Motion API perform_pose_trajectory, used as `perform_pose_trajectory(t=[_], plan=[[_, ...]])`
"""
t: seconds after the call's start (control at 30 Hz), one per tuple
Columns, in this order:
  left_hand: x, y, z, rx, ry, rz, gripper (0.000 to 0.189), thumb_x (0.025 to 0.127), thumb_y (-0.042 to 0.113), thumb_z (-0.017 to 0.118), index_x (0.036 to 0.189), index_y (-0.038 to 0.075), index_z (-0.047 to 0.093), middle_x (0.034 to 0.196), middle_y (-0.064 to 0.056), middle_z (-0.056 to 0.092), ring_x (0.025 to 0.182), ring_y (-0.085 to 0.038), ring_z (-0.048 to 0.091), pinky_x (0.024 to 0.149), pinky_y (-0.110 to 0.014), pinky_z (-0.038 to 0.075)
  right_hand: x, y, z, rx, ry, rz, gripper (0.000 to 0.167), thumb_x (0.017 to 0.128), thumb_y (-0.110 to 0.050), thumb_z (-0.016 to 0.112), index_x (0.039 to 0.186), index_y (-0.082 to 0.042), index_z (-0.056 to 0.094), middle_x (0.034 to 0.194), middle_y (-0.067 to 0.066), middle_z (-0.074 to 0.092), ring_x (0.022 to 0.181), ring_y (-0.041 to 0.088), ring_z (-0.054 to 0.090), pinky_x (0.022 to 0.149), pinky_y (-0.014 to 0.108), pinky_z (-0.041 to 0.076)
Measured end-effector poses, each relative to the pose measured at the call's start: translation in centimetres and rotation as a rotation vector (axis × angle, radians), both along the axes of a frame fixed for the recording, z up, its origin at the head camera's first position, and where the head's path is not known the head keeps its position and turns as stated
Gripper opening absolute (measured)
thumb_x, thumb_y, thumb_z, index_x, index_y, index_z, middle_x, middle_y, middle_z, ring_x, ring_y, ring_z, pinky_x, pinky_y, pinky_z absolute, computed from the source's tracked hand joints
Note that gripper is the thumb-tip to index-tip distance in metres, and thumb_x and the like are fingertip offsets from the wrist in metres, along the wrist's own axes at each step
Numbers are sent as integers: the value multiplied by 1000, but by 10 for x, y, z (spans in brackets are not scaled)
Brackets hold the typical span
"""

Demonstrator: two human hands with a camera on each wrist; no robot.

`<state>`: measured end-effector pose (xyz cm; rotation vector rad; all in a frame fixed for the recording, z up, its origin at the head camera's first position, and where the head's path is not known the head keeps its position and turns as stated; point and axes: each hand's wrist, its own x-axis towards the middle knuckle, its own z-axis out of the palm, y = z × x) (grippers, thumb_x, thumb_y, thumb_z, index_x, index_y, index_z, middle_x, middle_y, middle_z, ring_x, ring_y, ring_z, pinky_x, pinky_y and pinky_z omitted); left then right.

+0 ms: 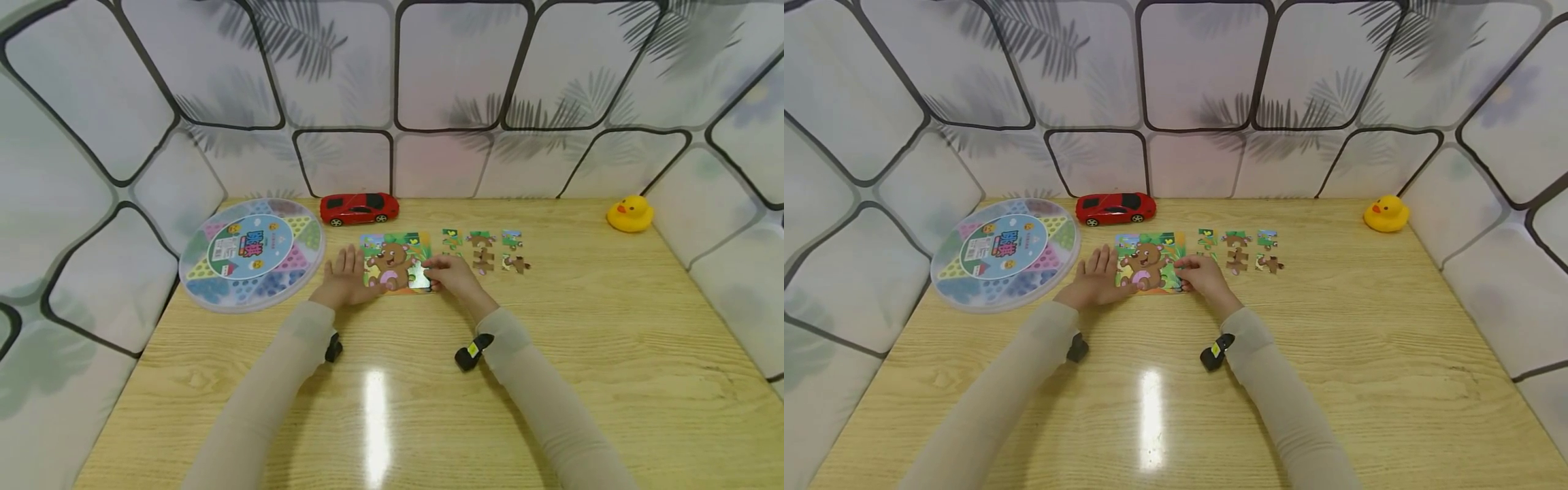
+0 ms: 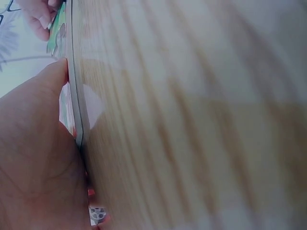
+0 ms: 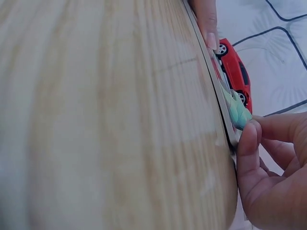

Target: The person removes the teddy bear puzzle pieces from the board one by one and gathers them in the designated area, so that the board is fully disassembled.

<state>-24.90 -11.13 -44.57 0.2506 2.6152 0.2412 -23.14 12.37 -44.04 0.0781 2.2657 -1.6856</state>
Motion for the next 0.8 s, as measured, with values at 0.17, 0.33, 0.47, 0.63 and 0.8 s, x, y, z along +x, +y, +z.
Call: perform_pose_trajectory(t=[0.17,0.33,0.47,0.63,0.8], plan=[[1,0,1,4,1,1,104,84,77,27,148,9,-20,152,-11,-28,139,-28,-25,110,-52,-12,0,-2,0,-20,5,-41,24,93,-8,59,114,4,62,92,5,58,66,8,55,60,17,49],[-1,-1,-1,7,2,-2,105,84,77,29,148,9,-20,152,-11,-28,139,-28,-26,110,-53,-12,-1,-3,-1,-24,4,-43,24,93,-8,59,114,3,61,93,6,59,67,9,56,61,18,50],[-3,0,-3,8,2,0,105,84,77,31,148,10,-20,152,-11,-28,139,-28,-25,110,-54,-11,-2,-2,-2,-41,-2,-52,23,93,-7,60,113,4,61,88,5,58,64,9,56,60,19,50],[-5,-1,-4,-3,0,-3,105,84,77,30,148,11,-20,152,-10,-28,140,-29,-25,111,-54,-10,-3,-3,-2,-49,-6,-64,22,92,-6,60,112,4,61,84,4,57,62,9,56,59,19,50],[-2,-1,-3,-7,6,-9,104,84,77,28,147,10,-21,152,-11,-28,139,-28,-25,111,-53,-10,-3,-3,-4,-54,-1,-70,22,92,-5,60,111,5,61,85,4,57,62,9,56,58,19,50]])
